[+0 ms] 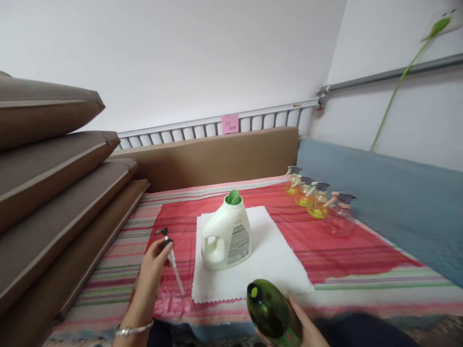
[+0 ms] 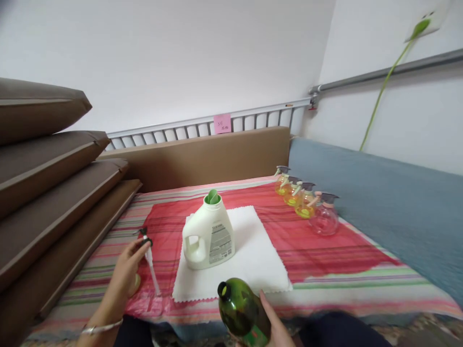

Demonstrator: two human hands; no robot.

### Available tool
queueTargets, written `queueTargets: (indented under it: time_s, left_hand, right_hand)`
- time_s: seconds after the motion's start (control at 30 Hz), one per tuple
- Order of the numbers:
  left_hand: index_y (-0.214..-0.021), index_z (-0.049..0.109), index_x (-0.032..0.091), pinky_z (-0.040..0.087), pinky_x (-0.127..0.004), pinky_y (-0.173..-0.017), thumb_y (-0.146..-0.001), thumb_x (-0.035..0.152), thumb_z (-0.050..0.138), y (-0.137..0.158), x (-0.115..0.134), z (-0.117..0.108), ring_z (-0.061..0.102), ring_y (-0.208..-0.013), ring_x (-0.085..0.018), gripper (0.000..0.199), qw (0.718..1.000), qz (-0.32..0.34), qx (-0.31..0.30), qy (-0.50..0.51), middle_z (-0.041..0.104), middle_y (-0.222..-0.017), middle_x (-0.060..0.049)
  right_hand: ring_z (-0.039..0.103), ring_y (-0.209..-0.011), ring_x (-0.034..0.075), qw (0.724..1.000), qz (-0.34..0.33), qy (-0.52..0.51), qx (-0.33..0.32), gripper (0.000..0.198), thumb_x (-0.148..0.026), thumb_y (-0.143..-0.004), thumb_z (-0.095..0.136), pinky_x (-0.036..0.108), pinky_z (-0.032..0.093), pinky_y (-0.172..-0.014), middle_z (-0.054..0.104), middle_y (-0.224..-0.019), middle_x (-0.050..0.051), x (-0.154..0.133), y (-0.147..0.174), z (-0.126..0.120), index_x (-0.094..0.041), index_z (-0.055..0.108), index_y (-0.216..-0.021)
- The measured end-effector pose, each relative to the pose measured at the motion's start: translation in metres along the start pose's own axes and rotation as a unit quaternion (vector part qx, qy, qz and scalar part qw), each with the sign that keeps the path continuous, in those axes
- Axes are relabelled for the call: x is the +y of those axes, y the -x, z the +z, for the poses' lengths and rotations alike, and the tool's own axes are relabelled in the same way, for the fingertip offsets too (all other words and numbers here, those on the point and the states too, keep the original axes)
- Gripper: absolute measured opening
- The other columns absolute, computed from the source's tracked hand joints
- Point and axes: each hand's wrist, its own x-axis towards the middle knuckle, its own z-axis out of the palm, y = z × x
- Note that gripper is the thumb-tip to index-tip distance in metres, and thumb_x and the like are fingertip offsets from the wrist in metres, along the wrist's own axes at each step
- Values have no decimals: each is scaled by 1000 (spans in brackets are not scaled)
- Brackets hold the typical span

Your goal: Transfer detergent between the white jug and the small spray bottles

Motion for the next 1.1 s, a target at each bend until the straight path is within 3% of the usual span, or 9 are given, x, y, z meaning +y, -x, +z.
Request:
queueTargets:
  time_s: [0.07,0.13,0.17,0.23,0.37,0.6,0.83,1.0,1.1]
  left_hand:
    - [-100,56,20,45,-21,-54,-71,46,63,26,35,-10,55,-59,-10,40,954,18,21,298,62,-85,1]
    - [-94,59,22,45,-19,-54,-65,34,73,53,66,-11,54,-57,-7,35,894,22,30,447,63,-87,2]
    - [-95,59,22,46,-20,-56,-64,31,74,64,78,-8,55,-58,-7,35,880,26,26,473,64,-89,1]
    - [-94,59,23,48,-20,-59,-64,27,75,81,91,1,58,-65,-9,35,874,47,37,483,65,-90,0]
    - [-96,60,24,48,-17,-64,-67,25,75,94,91,17,60,-78,-11,32,886,83,42,455,65,-93,0]
    - [-96,63,24,50,-21,-67,-67,26,74,102,94,28,63,-78,-15,32,896,130,5,425,68,-92,-2]
    - [-101,64,19,48,-30,-83,-70,29,71,122,84,36,61,-96,-23,33,932,100,-90,338,68,-101,-9]
    - [-105,62,24,46,-28,-86,-73,28,69,121,72,31,60,-100,-20,33,930,73,-118,341,66,-104,-5]
    - [-103,63,24,47,-26,-82,-72,27,71,115,69,25,61,-94,-18,33,922,54,-93,371,67,-99,-4]
  right_hand:
    - [68,-80,27,999,45,-18,-11,43,-50,-81,56,31,53,-62,74,-87,14,3,-5,16,-11,71,-88]
    - [68,-82,27,997,62,-29,-19,45,-52,-82,54,31,52,-63,74,-90,14,7,-7,28,-10,70,-92]
    - [67,-80,26,997,65,-33,-22,46,-52,-82,53,32,52,-63,74,-88,13,10,-7,33,-10,70,-93]
    - [67,-75,25,997,66,-41,-26,46,-53,-82,53,33,51,-63,74,-83,12,13,-4,39,-11,69,-92]
    - [67,-77,25,996,62,-41,-41,51,-55,-82,52,32,50,-64,73,-82,13,13,7,45,-8,68,-96]
    - [66,-76,23,998,16,-56,-4,46,-53,-82,54,30,49,-63,73,-77,9,12,22,50,-10,68,-93]
    - [66,-74,21,998,8,-48,-32,49,-56,-84,48,32,50,-64,74,-84,9,16,22,83,-13,68,-96]
    - [65,-79,21,991,-1,-20,-130,58,-61,-84,42,37,50,-68,72,-100,12,20,28,102,-14,64,-109]
    - [63,-94,23,976,-28,10,-214,51,-53,-78,59,36,49,-75,67,-113,12,23,32,98,-19,60,-117]
